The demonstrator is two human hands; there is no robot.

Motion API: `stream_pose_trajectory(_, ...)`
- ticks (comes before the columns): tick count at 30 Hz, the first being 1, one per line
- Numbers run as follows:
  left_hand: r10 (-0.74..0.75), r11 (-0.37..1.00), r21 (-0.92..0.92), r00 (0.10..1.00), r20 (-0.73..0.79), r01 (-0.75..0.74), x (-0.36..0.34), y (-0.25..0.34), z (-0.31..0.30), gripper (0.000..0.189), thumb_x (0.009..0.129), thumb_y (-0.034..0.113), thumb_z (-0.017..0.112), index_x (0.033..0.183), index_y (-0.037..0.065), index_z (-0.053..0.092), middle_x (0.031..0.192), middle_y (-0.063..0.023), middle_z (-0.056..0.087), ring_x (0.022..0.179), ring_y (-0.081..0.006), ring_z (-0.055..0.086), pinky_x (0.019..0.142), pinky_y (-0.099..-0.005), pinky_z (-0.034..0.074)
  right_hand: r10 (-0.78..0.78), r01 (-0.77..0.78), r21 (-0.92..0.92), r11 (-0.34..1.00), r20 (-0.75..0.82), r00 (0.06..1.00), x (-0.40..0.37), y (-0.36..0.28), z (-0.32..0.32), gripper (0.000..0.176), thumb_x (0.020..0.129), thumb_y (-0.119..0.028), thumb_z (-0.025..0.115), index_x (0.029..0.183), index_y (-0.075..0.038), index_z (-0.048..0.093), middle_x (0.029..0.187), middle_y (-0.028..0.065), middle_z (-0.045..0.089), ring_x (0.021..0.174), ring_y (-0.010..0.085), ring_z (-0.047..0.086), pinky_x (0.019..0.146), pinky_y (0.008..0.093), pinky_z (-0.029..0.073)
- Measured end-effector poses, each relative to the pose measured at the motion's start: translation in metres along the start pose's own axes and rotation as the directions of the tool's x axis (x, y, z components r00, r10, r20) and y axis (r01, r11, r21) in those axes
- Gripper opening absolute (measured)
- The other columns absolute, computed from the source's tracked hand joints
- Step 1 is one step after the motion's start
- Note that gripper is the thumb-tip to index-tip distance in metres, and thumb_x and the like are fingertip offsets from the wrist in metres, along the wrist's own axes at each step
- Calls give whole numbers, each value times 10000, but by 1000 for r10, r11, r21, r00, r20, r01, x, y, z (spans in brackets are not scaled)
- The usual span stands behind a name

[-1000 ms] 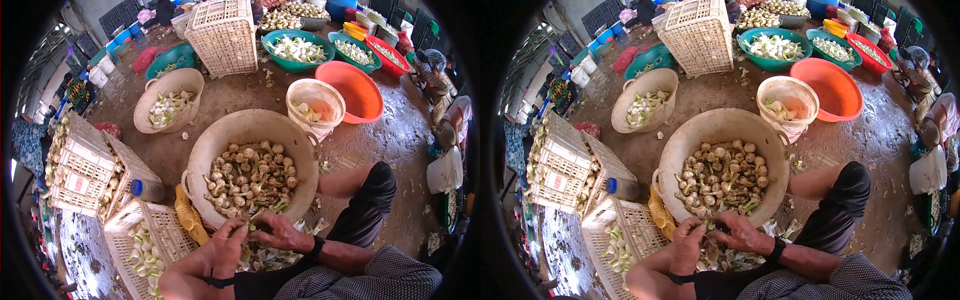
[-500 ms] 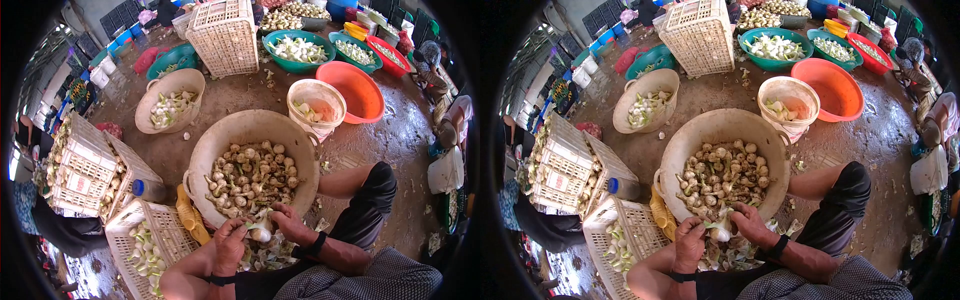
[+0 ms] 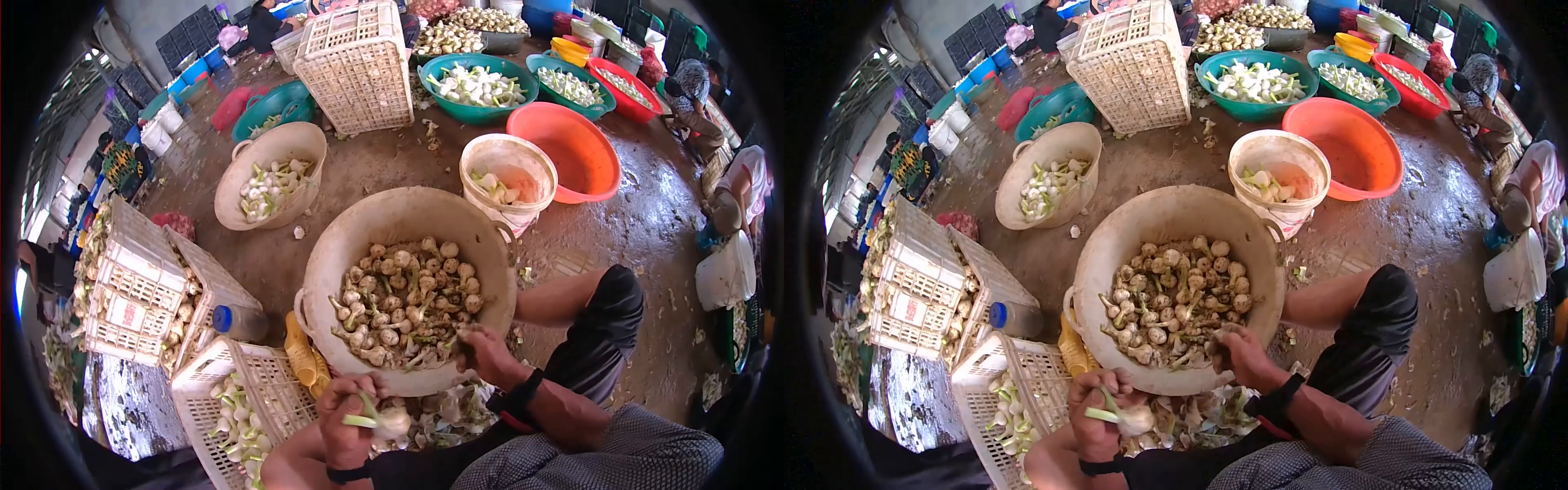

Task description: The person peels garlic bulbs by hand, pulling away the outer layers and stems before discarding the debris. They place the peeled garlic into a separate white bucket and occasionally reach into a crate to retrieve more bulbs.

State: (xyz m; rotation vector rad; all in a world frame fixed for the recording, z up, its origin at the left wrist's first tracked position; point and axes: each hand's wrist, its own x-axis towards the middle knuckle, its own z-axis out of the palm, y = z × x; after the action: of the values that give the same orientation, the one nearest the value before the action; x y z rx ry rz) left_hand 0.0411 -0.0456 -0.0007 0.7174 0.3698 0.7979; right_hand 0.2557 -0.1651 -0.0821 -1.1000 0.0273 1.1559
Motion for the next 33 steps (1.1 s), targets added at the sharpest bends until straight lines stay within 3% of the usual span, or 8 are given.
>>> stream_pose_trajectory(2,-68,998,3,988,-139,69,4,-9,-7,110,870,62,605,967,13,595,950,-147,610,990,-338,603,855,-448,535,54,-29,-233,972,99,994,-14,-1,6,302,980,-257,482,848,-13,602,718,73,620,535,133,566,514,303,488)
stream_pose_trajectory(8,-90,988,117,992,-92,101,8,-20,-4,82,881,62,604,929,2,577,954,-152,611,963,-322,611,867,-450,519,129,18,-392,920,346,929,-31,4,24,462,999,-418,443,929,-1,630,701,42,617,610,116,597,581,265,484)
stream_pose_trajectory(10,-87,983,161,995,-46,93,11,-26,-4,80,881,50,597,936,-6,579,972,-153,618,960,-312,616,862,-445,517,67,244,-560,792,477,876,-35,5,25,463,994,-427,460,943,5,622,717,37,613,632,111,600,592,265,485)
stream_pose_trajectory(11,-93,972,211,994,-55,103,10,-26,-2,85,881,45,598,942,-13,580,987,-150,628,962,-289,622,866,-423,512,136,206,-563,801,505,852,-36,3,27,439,984,-404,498,969,21,607,739,39,609,650,114,603,595,266,486)
stream_pose_trajectory(15,-86,949,299,995,-56,99,9,-32,-6,65,893,31,591,929,-22,578,988,-126,641,984,-215,611,919,-338,468,5,279,-568,775,447,894,-45,4,37,438,951,-376,577,1111,31,550,879,79,643,736,140,623,666,287,512)
stream_pose_trajectory(24,-171,712,689,985,-17,136,7,-34,-4,179,882,95,631,1021,-16,611,989,-80,648,850,-89,576,757,-237,476,-341,598,-622,506,492,801,-46,4,47,259,927,-176,608,1062,45,594,794,175,643,715,220,642,630,355,500)
stream_pose_trajectory(28,-168,634,754,982,-81,171,8,-36,-3,276,887,174,646,1076,-23,607,989,-67,651,875,-112,589,777,-260,485,-372,564,-613,554,424,826,-48,1,45,221,935,-153,589,1049,36,602,795,171,642,723,219,638,639,353,499)
stream_pose_trajectory(33,-74,503,863,992,106,-55,13,-39,0,289,856,106,643,1113,-13,588,985,-124,649,857,-185,625,765,-322,514,-323,511,-604,612,398,858,-49,-1,43,212,937,-150,586,1033,38,603,814,161,641,743,213,633,648,354,495)
